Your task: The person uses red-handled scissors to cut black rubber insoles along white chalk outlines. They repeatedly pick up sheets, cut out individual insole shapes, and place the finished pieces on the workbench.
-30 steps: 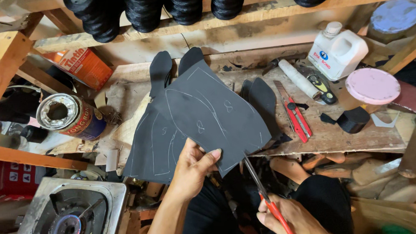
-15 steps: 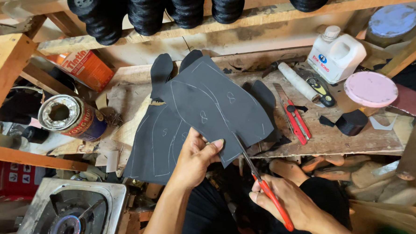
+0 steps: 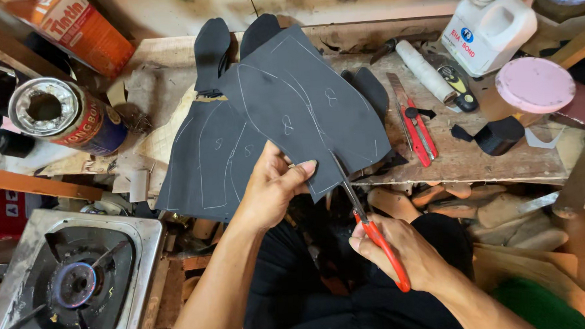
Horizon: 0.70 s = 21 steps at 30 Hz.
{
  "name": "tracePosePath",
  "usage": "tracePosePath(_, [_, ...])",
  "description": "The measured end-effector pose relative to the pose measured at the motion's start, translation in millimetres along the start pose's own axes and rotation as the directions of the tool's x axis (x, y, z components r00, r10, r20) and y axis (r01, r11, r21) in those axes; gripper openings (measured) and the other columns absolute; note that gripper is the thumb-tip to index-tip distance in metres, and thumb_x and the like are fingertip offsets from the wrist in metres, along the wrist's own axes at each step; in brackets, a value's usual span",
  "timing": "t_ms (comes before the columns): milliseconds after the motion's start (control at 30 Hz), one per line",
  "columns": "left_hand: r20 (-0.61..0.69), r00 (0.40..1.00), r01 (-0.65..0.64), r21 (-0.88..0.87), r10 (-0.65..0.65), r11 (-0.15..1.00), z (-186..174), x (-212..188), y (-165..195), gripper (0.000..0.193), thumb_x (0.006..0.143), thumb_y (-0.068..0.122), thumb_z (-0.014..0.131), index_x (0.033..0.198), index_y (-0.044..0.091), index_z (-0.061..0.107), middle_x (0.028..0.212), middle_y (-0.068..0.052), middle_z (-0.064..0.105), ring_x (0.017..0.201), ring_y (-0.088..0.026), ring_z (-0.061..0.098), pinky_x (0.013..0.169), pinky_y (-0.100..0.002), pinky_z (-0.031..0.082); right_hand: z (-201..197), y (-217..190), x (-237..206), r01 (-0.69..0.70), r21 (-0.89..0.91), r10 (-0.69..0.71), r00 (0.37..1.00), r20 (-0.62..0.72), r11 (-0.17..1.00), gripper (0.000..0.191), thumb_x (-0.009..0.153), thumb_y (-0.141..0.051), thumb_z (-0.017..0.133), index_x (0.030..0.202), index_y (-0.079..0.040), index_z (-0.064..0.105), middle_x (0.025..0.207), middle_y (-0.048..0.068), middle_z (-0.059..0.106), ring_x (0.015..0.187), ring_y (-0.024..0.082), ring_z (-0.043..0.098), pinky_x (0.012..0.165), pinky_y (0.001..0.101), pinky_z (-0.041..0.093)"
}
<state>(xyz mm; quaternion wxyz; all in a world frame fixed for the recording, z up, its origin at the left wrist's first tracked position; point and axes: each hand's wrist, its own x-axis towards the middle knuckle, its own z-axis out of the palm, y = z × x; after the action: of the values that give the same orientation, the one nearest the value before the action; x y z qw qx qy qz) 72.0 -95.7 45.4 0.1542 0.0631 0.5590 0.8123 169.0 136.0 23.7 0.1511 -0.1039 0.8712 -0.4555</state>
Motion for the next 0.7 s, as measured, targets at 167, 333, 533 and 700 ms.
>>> tracePosePath(167, [0.008, 1.000, -0.015, -0.041, 0.016, 0.999, 1, 0, -9, 0.045, 0.094, -0.003, 0.063, 0.135, 0.003, 0.046, 0.118, -0.013, 0.066, 0.096, -0.018, 0.070, 0.073, -0.033, 0.063, -1, -1, -1, -0.039, 0.019, 0.039, 0.999, 0.023, 0.999, 0.027, 0.085, -0.033, 0.067, 0.092, -0.006, 0.067, 0.075, 0.008, 0.065, 0.069, 0.022, 0.067, 0.067, 0.0367, 0.053])
tracePosePath(333, [0.021, 1.000, -0.016, -0.039, 0.017, 0.999, -1, -1, -15, 0.046, 0.095, -0.004, 0.062, 0.138, 0.004, 0.046, 0.119, -0.014, 0.066, 0.097, -0.018, 0.069, 0.073, -0.032, 0.061, 0, 1, -3, -0.050, 0.018, 0.049, 0.999, 0.022, 0.999, 0.027, 0.086, -0.033, 0.068, 0.092, -0.006, 0.067, 0.075, 0.007, 0.066, 0.070, 0.022, 0.068, 0.069, 0.0363, 0.053])
tracePosePath(533, [0.026, 1.000, 0.001, -0.088, 0.002, 0.996, 2, -2, -17, 0.048, 0.093, -0.005, 0.061, 0.137, 0.004, 0.045, 0.121, -0.014, 0.065, 0.101, -0.021, 0.070, 0.077, -0.037, 0.064, 2, 4, -7, -0.035, 0.060, 0.036, 0.999, -0.007, 0.998, 0.025, 0.085, -0.029, 0.067, 0.085, -0.004, 0.068, 0.074, 0.009, 0.066, 0.070, 0.023, 0.067, 0.069, 0.0367, 0.053])
tracePosePath(700, [0.011, 1.000, 0.010, -0.092, -0.009, 0.996, 2, -5, -21, 0.047, 0.093, -0.006, 0.061, 0.136, 0.004, 0.046, 0.121, -0.014, 0.065, 0.103, -0.022, 0.069, 0.079, -0.037, 0.064, 2, 2, -10, -0.004, 0.074, 0.006, 1.000, -0.026, 0.997, 0.027, 0.085, -0.029, 0.066, 0.079, -0.002, 0.067, 0.069, 0.009, 0.063, 0.066, 0.023, 0.064, 0.064, 0.0369, 0.050])
